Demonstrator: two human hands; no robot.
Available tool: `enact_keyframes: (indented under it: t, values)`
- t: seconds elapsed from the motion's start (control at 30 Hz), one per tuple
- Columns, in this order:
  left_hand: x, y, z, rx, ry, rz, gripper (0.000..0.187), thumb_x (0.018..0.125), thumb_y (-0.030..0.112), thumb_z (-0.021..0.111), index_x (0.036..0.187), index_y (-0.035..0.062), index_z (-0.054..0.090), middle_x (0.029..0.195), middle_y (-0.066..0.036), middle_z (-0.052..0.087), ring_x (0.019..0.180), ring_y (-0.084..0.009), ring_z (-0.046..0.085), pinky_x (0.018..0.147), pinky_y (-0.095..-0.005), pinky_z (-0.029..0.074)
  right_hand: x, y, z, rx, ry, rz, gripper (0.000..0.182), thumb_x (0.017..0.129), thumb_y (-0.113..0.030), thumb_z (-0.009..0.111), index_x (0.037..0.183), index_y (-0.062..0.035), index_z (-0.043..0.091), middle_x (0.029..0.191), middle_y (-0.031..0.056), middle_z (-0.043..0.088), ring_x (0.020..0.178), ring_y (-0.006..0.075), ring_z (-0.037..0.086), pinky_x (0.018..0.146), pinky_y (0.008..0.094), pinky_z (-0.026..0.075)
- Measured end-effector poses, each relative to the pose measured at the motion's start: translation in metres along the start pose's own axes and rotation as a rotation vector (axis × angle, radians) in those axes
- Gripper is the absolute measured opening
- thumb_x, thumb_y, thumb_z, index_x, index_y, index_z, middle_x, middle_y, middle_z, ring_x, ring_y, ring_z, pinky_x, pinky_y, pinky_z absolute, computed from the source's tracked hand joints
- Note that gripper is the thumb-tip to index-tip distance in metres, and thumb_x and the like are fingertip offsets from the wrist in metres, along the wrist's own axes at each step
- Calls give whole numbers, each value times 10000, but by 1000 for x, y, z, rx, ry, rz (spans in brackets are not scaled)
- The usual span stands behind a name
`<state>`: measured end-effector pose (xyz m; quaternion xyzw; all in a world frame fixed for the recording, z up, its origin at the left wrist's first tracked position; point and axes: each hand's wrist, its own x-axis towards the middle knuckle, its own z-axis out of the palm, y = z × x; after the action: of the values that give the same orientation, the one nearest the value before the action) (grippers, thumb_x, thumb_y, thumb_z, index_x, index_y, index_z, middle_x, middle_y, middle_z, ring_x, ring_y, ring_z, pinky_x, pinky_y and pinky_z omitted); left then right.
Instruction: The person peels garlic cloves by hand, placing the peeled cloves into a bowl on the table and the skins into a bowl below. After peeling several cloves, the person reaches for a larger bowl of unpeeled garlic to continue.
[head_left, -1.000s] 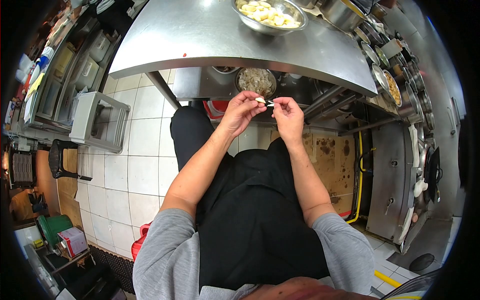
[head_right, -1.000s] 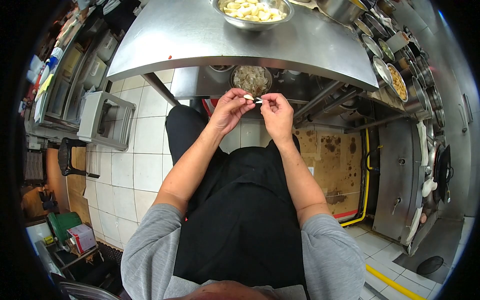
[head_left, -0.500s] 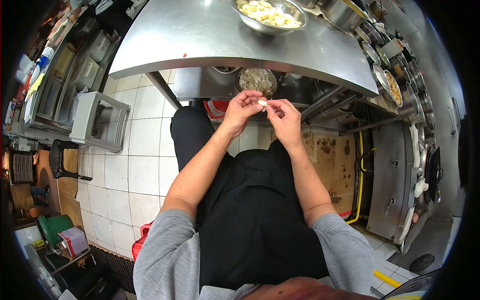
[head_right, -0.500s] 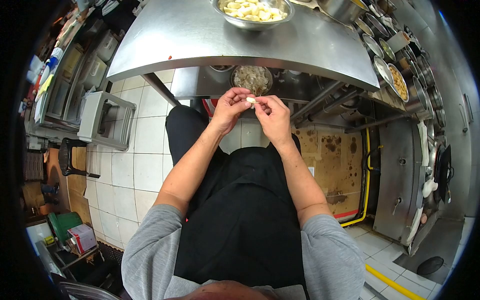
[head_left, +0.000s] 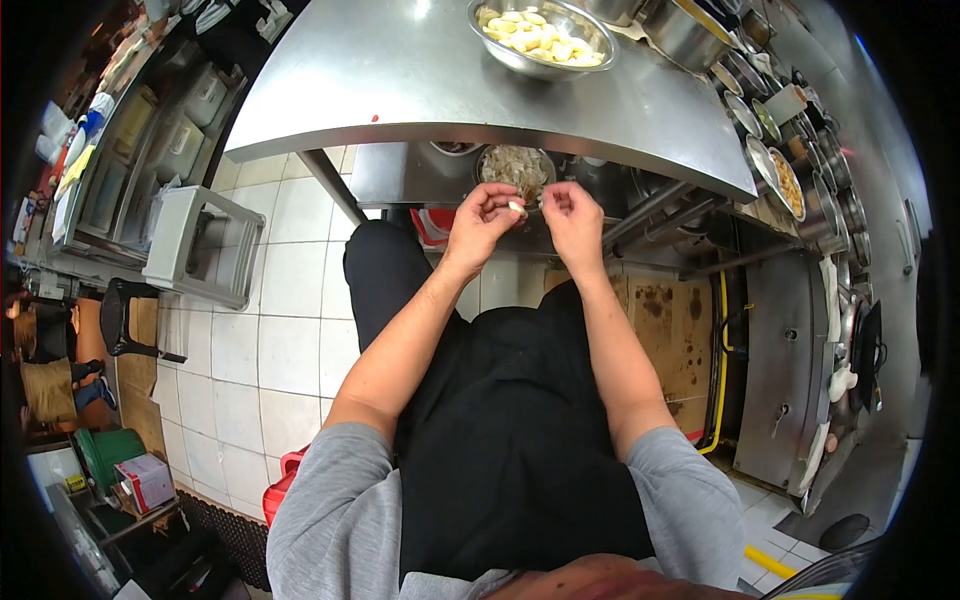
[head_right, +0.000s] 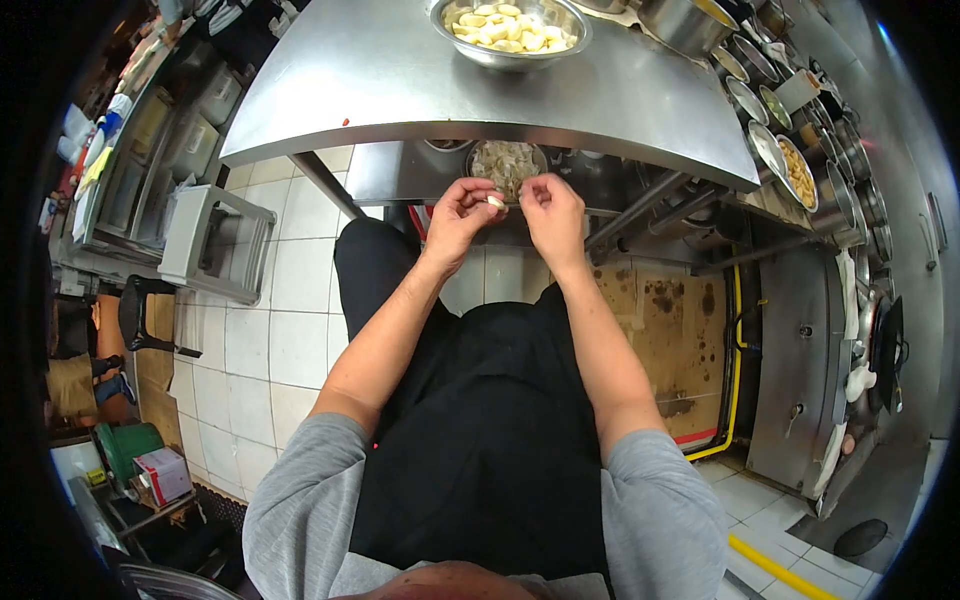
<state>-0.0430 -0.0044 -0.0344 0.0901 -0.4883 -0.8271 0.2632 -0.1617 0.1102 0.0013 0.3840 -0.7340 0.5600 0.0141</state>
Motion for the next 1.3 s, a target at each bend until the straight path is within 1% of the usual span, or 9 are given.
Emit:
enact_keyframes:
  t: [0.13,0.2,0.4,0.47,0.53,0.6,0.8,1.1,1.3]
  values:
    - [5,-7,-4,-81,56,-27,320,903,-34,580,1207,1,488,1063,-100,614,961,-241,661,880,-370,563,46,48,35,-143,-49,53,145,867,-132,637,947,-15,669,857,185,684,752,314,684,662,380,515]
    - [9,-16,-10,-63,56,-15,313,892,-43,581,1193,-3,503,1057,-93,618,956,-207,650,885,-341,551,62,77,47,-326,-261,51,203,872,-177,606,1011,-45,674,906,197,683,851,372,666,737,427,526]
    - [9,-13,-16,203,142,74,361,864,-39,624,1211,-18,528,1082,-89,637,1001,-140,610,902,-265,506,54,85,44,-329,-209,-41,220,862,-121,655,1059,-26,666,856,141,687,738,258,666,695,345,533]
    - [10,-13,-15,237,165,81,360,868,-31,625,1217,-20,536,1098,-97,641,1017,-144,614,907,-265,503,39,40,25,108,-455,407,179,887,-116,659,1015,8,674,847,74,682,722,150,640,664,280,535]
    - [11,-9,-10,278,180,82,360,871,-23,626,1222,-22,545,1114,-105,644,1033,-149,617,911,-265,500,15,16,16,239,-426,360,177,891,-143,672,969,15,686,766,27,656,666,76,594,627,235,501]
    - [6,-3,0,418,185,79,346,884,-11,613,1227,-26,573,1145,-118,658,1069,-163,625,925,-274,498,-3,14,13,157,-320,172,178,895,-118,661,978,37,685,777,67,676,658,103,616,619,256,509]
    - [2,3,14,668,35,89,338,896,-4,594,1234,-19,603,1134,-121,689,1030,-153,656,911,-285,514,-19,9,1,194,-220,247,163,888,-102,663,968,38,689,815,99,702,696,113,638,649,262,508]
    - [-5,2,6,519,-56,68,351,891,-7,616,1241,-22,589,1179,-104,663,1084,-157,626,946,-291,494,-23,-4,-9,77,-271,109,147,872,-90,671,924,48,676,771,111,686,680,101,619,633,266,500]
    - [-8,3,9,428,-74,74,349,893,-5,622,1240,-12,584,1184,-92,656,1104,-148,613,964,-287,481,-28,5,-7,210,-237,202,153,893,-94,660,951,46,679,787,81,692,692,88,632,642,254,518]
